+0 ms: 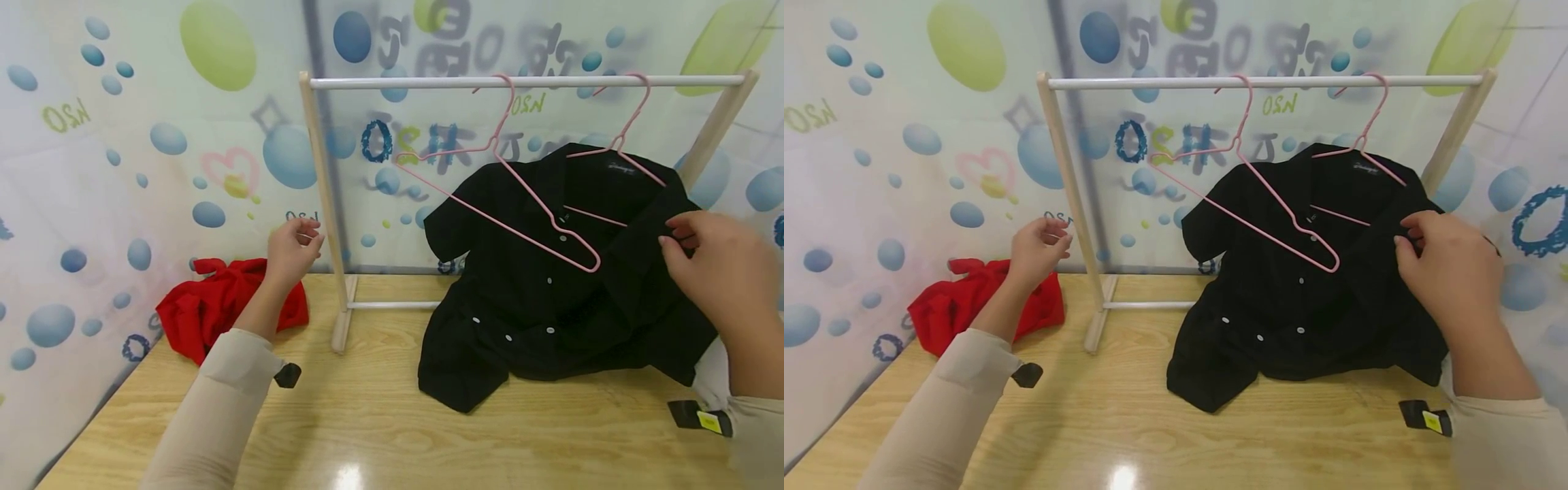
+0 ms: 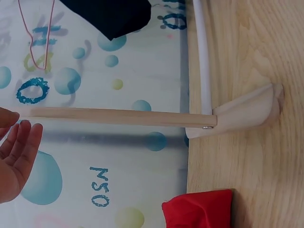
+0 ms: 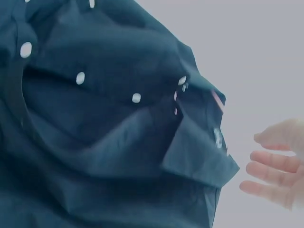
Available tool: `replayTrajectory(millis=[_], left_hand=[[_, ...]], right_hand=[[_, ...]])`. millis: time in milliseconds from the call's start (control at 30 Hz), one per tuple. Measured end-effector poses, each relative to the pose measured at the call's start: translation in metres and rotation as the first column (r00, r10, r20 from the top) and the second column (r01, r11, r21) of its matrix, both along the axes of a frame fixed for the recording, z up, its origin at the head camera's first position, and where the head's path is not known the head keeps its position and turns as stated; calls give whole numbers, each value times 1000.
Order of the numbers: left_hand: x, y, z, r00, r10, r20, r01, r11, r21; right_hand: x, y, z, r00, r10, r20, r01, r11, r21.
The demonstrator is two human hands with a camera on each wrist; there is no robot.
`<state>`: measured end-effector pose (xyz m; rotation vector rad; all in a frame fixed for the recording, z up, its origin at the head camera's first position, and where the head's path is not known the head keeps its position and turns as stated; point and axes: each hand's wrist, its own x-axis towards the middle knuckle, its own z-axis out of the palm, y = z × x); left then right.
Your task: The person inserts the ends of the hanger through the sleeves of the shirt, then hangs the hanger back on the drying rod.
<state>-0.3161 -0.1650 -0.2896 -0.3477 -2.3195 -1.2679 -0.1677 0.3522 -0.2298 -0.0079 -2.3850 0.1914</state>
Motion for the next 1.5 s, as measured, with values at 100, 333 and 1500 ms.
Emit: replayTrajectory(millis=[100, 333, 1500], left_hand=[[6, -2, -2, 1000, 21, -19, -22, 997, -75], [16, -3, -9, 992, 16, -127, -39, 984, -174], [81, -52, -45, 978, 21, -208, -89, 942, -323]], right_hand=[[6, -13, -8, 995, 47, -83, -45, 999, 24], [16, -42, -21, 976, 146, -161, -147, 989, 8], [-19, -188, -97, 751, 660, -20, -659, 747, -85]])
